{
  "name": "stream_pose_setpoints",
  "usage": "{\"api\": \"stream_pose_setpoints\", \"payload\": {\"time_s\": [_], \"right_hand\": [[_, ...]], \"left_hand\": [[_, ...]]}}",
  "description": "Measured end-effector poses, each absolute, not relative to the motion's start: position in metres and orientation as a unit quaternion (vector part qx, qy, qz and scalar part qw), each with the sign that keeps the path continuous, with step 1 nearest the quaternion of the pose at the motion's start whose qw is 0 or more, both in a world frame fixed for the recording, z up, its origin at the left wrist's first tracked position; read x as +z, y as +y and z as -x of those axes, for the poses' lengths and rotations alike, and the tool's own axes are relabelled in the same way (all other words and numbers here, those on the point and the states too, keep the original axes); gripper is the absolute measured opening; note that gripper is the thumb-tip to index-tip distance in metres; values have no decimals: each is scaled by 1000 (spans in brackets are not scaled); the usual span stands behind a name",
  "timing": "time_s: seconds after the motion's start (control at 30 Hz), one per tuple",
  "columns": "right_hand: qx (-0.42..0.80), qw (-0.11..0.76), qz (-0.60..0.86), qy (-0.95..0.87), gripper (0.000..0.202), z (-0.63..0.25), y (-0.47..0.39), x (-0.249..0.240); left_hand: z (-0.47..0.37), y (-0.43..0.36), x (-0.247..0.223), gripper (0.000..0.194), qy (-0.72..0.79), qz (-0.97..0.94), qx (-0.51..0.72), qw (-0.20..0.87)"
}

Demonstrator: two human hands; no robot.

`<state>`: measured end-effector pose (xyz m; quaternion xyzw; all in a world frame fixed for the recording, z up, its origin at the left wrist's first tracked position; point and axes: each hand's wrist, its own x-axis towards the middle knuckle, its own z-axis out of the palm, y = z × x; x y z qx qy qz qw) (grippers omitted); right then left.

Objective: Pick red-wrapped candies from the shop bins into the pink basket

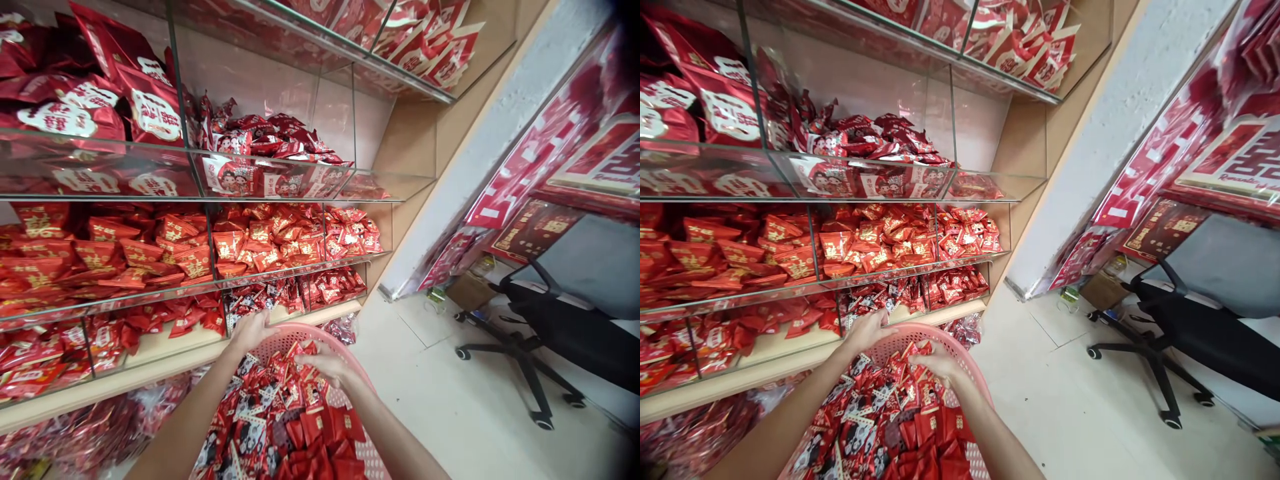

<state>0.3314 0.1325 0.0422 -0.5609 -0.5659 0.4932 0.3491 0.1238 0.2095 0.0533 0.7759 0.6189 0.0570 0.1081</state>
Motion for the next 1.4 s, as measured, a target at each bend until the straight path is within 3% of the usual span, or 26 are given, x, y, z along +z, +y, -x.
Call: {"api": "stream_pose_setpoints", "payload": {"time_s": [0.13,0.3,0.63,0.87,1.1,1.4], "right_hand": [[355,354,576,-646,32,-313,140,12],[233,284,573,-732,32,-304,138,-12],[294,365,571,-674,22,-306,145,-28],[298,424,549,-655,19,-295,147,-12],[341,355,559,-667,16,-280,146,-18],[368,369,607,-600,15,-272,153,-20]], "left_hand": [[-124,209,54,40,618,-777,57,107],[-124,210,54,40,614,-779,55,110],[-125,210,55,41,622,-774,52,112],[-125,209,57,43,622,-772,55,120],[-125,207,59,38,621,-773,56,117],[-125,206,61,38,618,-775,55,119]]}}
